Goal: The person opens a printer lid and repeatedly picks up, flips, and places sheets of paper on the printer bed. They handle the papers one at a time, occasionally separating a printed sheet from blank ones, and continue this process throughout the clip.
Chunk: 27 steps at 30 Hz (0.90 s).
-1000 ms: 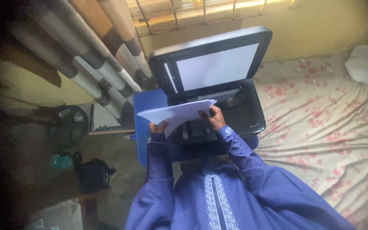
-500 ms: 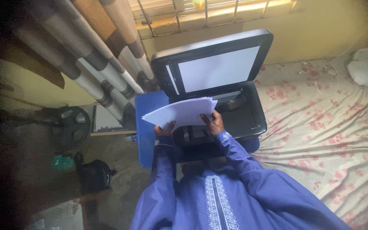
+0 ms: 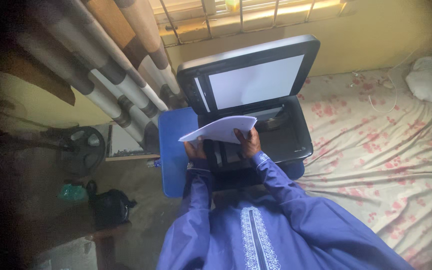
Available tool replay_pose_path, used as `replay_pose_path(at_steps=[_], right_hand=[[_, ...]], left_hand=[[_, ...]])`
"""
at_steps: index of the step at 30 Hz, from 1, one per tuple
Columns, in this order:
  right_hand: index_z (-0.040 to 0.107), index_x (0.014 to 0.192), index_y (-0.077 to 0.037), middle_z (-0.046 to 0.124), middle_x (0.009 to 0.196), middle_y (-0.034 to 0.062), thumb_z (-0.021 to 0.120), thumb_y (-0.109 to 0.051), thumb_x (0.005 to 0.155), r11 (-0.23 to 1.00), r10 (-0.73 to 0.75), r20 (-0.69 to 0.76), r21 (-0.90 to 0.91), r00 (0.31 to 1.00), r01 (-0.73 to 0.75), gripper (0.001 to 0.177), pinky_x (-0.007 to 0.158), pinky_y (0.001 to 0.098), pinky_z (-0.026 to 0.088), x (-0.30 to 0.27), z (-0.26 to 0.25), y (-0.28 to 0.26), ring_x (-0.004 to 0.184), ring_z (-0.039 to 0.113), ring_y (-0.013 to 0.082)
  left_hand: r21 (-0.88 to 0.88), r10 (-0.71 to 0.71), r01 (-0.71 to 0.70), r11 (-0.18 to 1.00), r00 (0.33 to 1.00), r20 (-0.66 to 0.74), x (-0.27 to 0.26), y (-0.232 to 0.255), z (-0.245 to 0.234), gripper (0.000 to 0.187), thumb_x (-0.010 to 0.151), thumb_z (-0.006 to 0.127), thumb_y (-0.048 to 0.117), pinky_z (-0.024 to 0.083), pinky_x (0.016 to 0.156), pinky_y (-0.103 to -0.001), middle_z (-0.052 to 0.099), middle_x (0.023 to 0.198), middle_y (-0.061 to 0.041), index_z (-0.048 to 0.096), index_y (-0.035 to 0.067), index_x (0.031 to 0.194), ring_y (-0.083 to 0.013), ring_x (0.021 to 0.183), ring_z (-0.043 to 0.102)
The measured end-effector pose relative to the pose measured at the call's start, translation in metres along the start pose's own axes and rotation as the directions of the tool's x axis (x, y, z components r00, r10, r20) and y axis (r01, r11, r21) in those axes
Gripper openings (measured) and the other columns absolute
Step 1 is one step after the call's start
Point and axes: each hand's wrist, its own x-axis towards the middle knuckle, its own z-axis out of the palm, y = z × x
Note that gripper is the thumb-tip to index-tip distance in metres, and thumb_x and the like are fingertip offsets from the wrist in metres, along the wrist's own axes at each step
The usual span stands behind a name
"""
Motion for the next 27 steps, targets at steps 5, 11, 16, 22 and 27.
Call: replay_pose_path(at_steps=[5,11,16,22,27], right_hand=[[0.064,0.114,-0.006,0.073,0.101,0.0094,0.078,-0.016,0.091,0.966,0.037,0.042,-0.257,0.998,-0.025,0.029,0.084,0.0332,0.054,-0.004,-0.001,0.019,0.097,0.069,0.0181],[0.065,0.122,-0.006,0.072,0.111,0.0083,0.069,-0.021,0.100,0.984,-0.025,0.102,-0.171,0.994,0.042,0.027,0.090,0.0338,0.052,-0.010,0.004,0.024,0.105,0.068,0.0191],[0.068,0.115,-0.006,0.074,0.103,0.0095,0.070,-0.027,0.098,0.983,0.015,0.128,-0.186,0.992,0.010,0.027,0.087,0.0356,0.054,-0.011,0.000,0.029,0.098,0.069,0.0197],[0.070,0.115,-0.005,0.075,0.104,0.0096,0.067,-0.022,0.101,0.978,0.024,0.149,-0.210,0.989,0.008,0.021,0.088,0.0350,0.053,-0.013,-0.004,0.032,0.099,0.069,0.0188],[0.068,0.119,-0.006,0.075,0.106,0.0085,0.066,-0.018,0.101,0.981,0.034,0.135,-0.196,0.990,-0.007,0.022,0.089,0.0332,0.053,-0.005,0.007,0.010,0.100,0.068,0.0170]], left_hand=[[0.401,0.175,-0.209,0.892,0.977,0.121,-0.002,-0.008,-0.007,0.072,0.079,0.086,0.019,0.041,0.106,-0.048,0.053,0.130,-0.024,0.046,-0.004,0.135,-0.0362,0.122,0.053],[0.387,0.078,-0.103,0.916,0.994,0.080,-0.014,0.002,-0.013,0.064,0.086,0.077,0.019,0.045,0.106,-0.050,0.055,0.128,-0.022,0.045,-0.001,0.137,-0.0356,0.119,0.056],[0.401,0.328,-0.357,0.844,0.934,0.142,-0.011,0.008,-0.017,0.053,0.092,0.073,0.033,0.046,0.102,-0.050,0.055,0.121,-0.018,0.044,0.002,0.124,-0.0323,0.113,0.056],[0.286,0.187,-0.204,0.936,0.979,0.087,-0.020,0.005,-0.013,0.049,0.095,0.070,0.037,0.047,0.100,-0.046,0.058,0.119,-0.016,0.045,0.004,0.121,-0.0276,0.112,0.059],[0.328,0.058,-0.074,0.942,0.997,0.056,-0.004,0.009,-0.024,0.037,0.094,0.070,0.024,0.050,0.096,-0.041,0.063,0.114,-0.014,0.050,0.005,0.119,-0.0237,0.106,0.062]])
